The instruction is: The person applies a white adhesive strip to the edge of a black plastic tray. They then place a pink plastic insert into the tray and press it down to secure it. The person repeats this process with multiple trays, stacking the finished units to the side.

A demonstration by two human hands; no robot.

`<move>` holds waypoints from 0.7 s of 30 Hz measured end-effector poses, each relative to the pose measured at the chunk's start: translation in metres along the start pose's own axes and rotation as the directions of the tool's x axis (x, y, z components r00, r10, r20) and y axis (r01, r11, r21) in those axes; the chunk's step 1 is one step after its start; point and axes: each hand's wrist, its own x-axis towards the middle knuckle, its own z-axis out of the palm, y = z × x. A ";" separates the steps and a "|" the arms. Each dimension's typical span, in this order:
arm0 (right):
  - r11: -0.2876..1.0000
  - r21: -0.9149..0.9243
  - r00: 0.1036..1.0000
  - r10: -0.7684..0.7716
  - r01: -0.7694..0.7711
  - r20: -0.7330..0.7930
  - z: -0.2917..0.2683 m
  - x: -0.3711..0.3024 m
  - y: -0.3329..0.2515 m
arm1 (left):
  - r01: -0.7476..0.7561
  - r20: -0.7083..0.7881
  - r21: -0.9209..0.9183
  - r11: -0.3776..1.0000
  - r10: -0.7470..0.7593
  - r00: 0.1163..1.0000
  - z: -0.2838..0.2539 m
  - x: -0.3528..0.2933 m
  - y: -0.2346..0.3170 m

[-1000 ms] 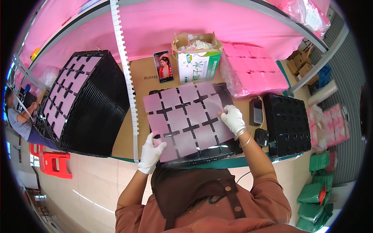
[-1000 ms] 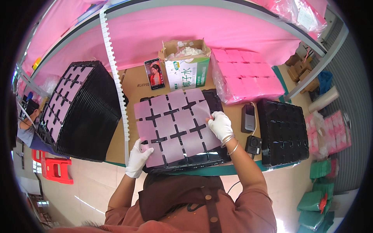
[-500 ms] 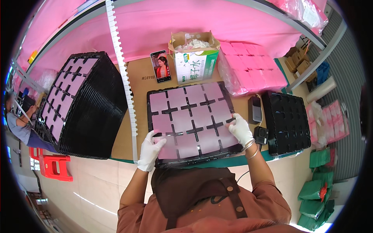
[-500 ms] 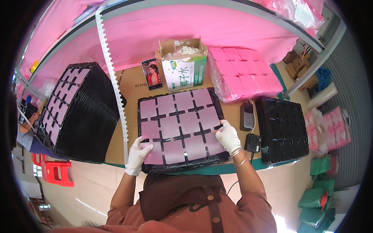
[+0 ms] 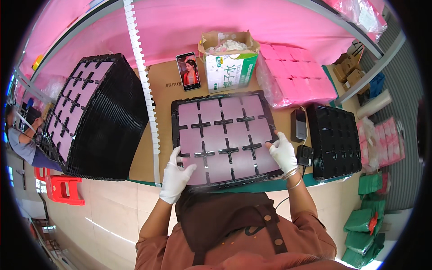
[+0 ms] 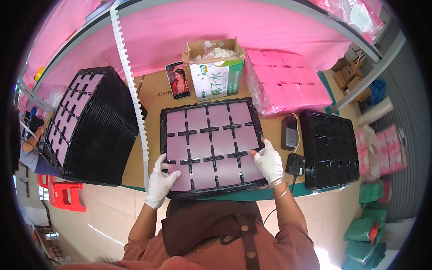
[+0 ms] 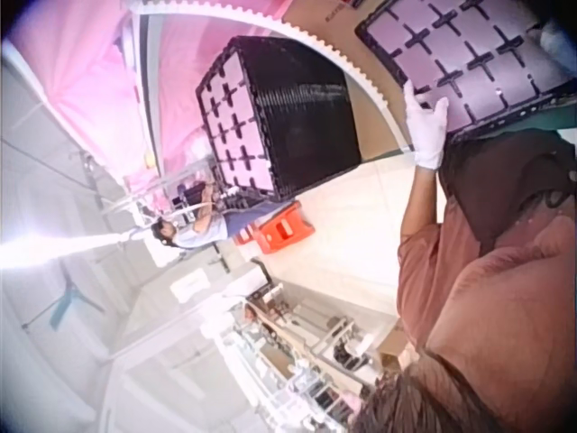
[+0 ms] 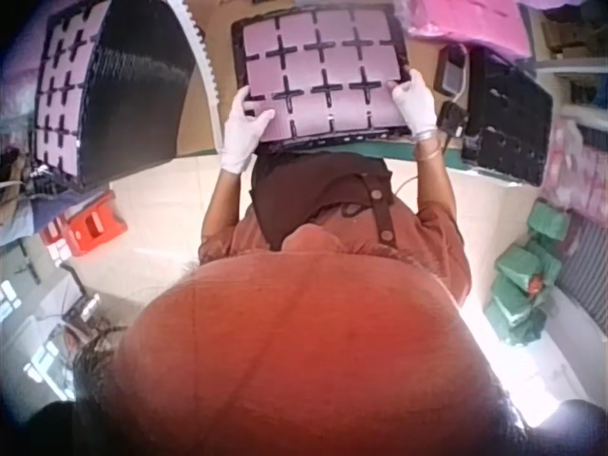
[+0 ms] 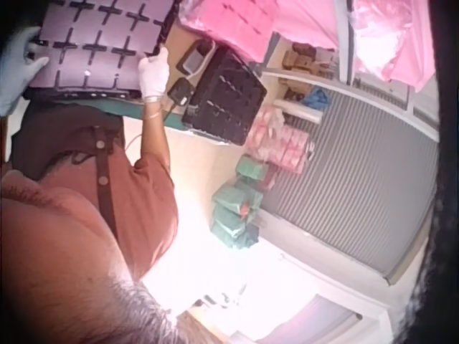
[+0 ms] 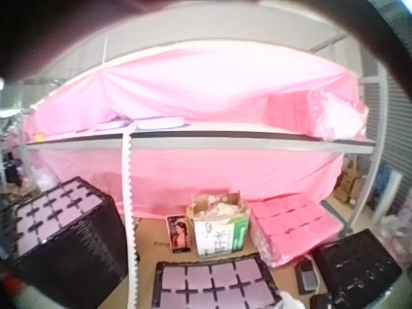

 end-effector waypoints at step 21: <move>0.204 0.904 0.858 -0.293 -0.376 0.423 0.060 0.192 -0.023 | -0.505 0.268 0.758 0.412 0.509 0.818 0.042 0.156 0.009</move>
